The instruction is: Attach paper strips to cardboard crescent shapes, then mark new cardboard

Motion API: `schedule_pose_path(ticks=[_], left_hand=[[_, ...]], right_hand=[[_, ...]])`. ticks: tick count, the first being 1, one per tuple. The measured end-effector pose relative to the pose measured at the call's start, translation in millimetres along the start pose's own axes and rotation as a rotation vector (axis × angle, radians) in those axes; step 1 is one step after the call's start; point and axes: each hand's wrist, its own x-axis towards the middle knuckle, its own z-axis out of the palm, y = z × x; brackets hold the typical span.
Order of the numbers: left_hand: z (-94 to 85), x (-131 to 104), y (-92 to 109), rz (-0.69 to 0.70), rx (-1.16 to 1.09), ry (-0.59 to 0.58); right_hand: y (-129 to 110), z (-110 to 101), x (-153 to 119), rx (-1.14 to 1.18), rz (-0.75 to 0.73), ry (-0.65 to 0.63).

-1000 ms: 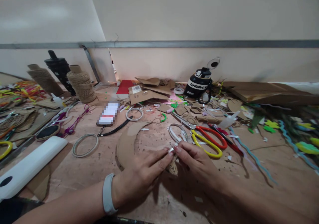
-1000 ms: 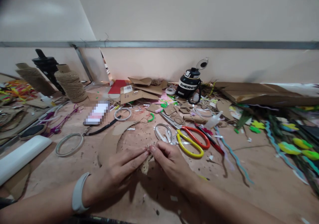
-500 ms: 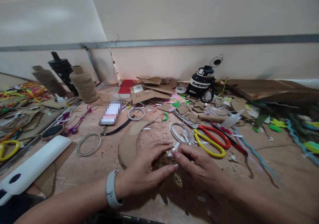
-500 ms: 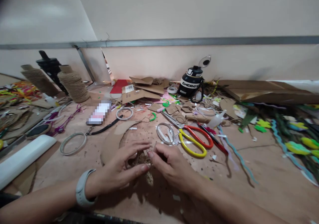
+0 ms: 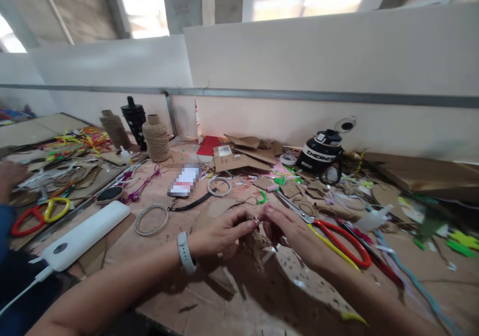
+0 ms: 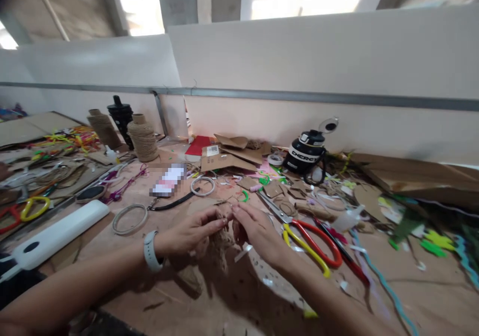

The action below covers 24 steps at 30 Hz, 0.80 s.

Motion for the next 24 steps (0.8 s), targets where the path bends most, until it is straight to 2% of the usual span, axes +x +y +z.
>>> schedule_pose_path(ticks=[3, 6, 12, 16, 24], left_hand=[[-6.3, 2.1, -6.7, -0.102, -0.299, 0.070], [-7.8, 3.5, -9.2, -0.125, -0.427, 0.150], [-5.1, 4.4, -17.6, -0.188, -0.527, 0.097], [-4.4, 3.1, -21.3, -0.192, -0.547, 0.070], [-4.9, 3.1, -21.8, -0.212, -0.505, 0.110]], right_hand=[[6.3, 2.6, 7.6, 0.021, 0.022, -0.036], [9.7, 6.3, 8.5, 0.002, 0.032, -0.104], [9.9, 11.6, 3.7, 0.123, 0.110, -0.164], [11.8, 12.4, 1.7, 0.205, 0.103, -0.211], [13.4, 13.9, -0.8, 0.249, 0.083, -0.224]])
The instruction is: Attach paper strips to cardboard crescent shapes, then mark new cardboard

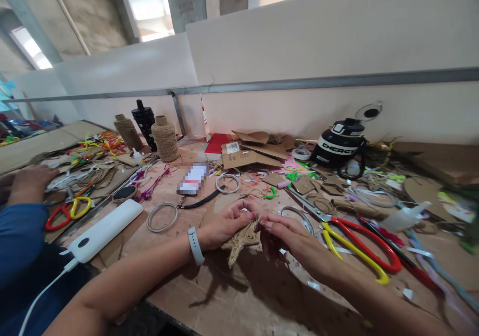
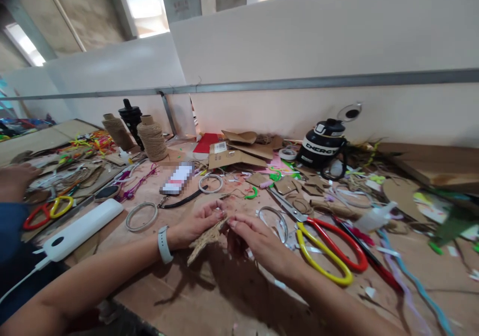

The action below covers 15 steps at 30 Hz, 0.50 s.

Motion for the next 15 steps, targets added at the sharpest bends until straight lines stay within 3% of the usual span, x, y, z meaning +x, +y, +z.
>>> schedule_pose_path(ticks=[15], left_hand=[[-7.3, -0.5, 3.1, 0.034, 0.200, -0.037]], right_hand=[[3.3, -4.2, -0.3, 0.019, -0.019, -0.069]])
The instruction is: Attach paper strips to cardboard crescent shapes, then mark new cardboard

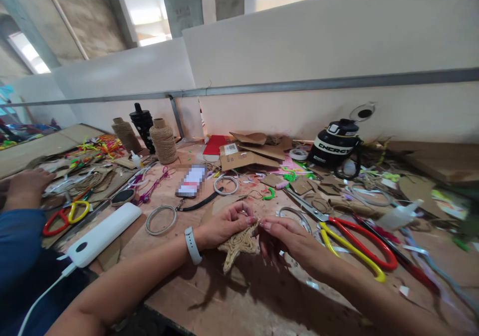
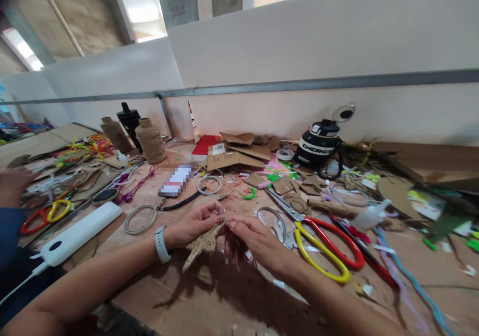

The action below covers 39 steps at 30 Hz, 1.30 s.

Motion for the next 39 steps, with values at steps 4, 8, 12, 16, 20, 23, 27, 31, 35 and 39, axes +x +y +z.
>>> schedule_pose_path(ticks=[4, 8, 12, 16, 20, 23, 27, 31, 35, 39], left_hand=[[-0.4, 0.8, -2.1, 0.005, 0.002, 0.000], [1.2, 0.6, -0.3, -0.004, -0.010, 0.015], [1.8, -0.5, 1.6, -0.011, -0.004, 0.010], [1.8, -1.2, 2.3, -0.028, 0.017, 0.013], [2.4, -1.6, 3.0, -0.014, 0.030, 0.009], [2.1, -2.4, 3.7, 0.001, 0.080, 0.017], [1.5, -4.1, 7.0, -0.001, 0.159, -0.008], [2.6, -5.6, 12.4, 0.025, 0.175, -0.048], [5.1, -5.2, 15.3, 0.025, 0.162, -0.038], [4.9, -3.2, 13.0, -0.011, 0.137, -0.009]], right_hand=[[1.7, -0.4, 0.0, 0.004, 0.001, 0.004], [1.7, -0.1, 1.1, 0.024, 0.000, -0.006], [2.6, -0.7, 2.1, 0.046, 0.010, 0.003], [4.5, -1.7, 1.8, 0.035, 0.005, 0.014], [4.5, -1.1, 2.0, 0.017, 0.016, 0.033], [3.4, -0.7, 2.8, -0.002, 0.030, 0.041], [2.4, 0.1, 3.2, -0.035, 0.036, 0.052], [3.4, 2.2, 2.4, -0.016, 0.043, 0.050], [6.6, 2.9, 2.5, 0.003, 0.041, 0.074], [9.7, 0.0, 4.6, 0.035, 0.042, 0.088]])
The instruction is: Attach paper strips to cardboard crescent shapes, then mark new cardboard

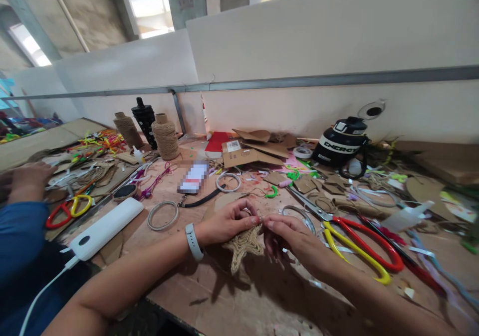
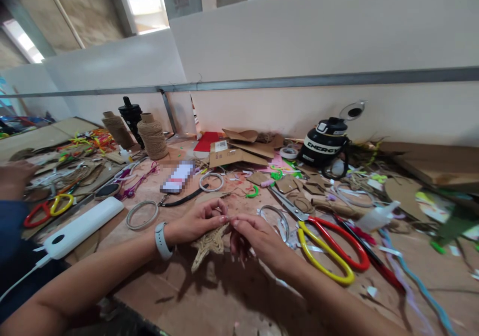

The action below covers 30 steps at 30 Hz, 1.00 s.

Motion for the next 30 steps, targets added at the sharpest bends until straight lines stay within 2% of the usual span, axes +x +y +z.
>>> schedule_pose_path(ticks=[5, 8, 13, 22, 30], left_hand=[[-3.3, 2.5, -5.9, -0.094, -0.094, 0.004], [-2.3, 3.2, -6.8, -0.082, -0.151, 0.048], [3.4, 3.0, -6.2, -0.165, -0.295, 0.126], [4.8, 2.4, -6.8, -0.145, -0.274, 0.163], [3.5, 2.8, -13.1, -0.140, -0.299, 0.144]], right_hand=[[1.2, -3.0, 2.0, 0.055, 0.002, 0.012], [0.2, -1.4, 1.2, 0.054, 0.001, 0.018], [-1.6, 1.5, 0.4, 0.049, 0.000, 0.026], [0.9, -0.8, 3.2, 0.021, 0.018, 0.023], [0.7, -1.5, 3.0, 0.035, 0.017, 0.005]])
